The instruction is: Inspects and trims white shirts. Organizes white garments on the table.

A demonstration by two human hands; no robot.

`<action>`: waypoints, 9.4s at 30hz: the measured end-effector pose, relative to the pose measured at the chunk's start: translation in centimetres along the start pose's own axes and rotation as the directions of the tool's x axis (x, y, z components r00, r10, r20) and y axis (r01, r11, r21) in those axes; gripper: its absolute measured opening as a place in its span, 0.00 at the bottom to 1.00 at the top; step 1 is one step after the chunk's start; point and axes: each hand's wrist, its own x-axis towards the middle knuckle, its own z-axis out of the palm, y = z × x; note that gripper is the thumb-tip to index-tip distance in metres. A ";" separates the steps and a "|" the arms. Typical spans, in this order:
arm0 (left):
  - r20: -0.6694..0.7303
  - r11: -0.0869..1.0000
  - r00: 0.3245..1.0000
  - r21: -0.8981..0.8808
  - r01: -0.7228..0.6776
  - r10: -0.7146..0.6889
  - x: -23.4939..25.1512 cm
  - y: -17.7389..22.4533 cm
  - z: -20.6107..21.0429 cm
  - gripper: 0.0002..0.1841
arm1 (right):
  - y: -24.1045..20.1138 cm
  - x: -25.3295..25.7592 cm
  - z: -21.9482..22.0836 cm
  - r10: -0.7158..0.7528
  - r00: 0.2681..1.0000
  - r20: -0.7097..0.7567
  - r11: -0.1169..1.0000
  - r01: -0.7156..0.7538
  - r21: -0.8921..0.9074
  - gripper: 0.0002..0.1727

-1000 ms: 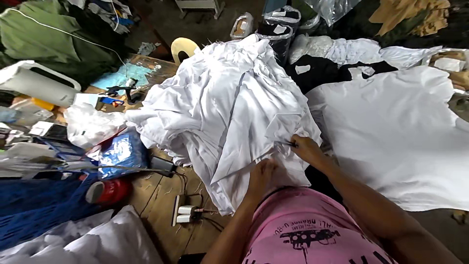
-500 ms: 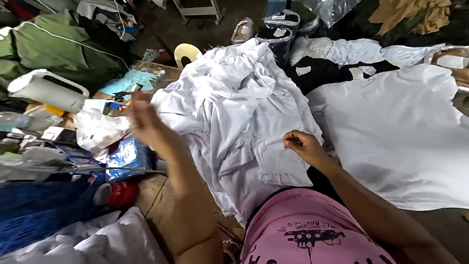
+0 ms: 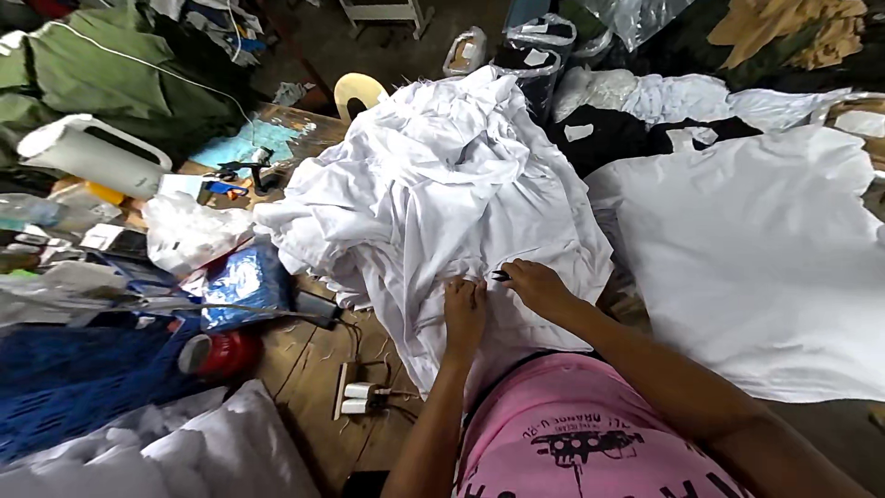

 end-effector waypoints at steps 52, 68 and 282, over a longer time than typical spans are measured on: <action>-0.353 0.908 0.933 -0.410 -0.088 -0.069 7.9 0.0 -10.8 0.25 | 2.1 -2.8 -6.8 0.086 0.770 -0.632 0.971 0.078 0.227 0.14; 0.058 0.994 0.993 0.046 -0.103 0.100 -2.2 1.0 0.2 0.12 | 0.5 -1.7 1.1 -0.113 0.993 -0.030 0.993 0.114 0.019 0.20; 0.381 0.928 0.921 0.305 -0.212 0.085 10.2 2.1 5.6 0.14 | 6.7 -2.7 -1.3 0.266 0.962 -0.066 0.905 -0.226 0.362 0.25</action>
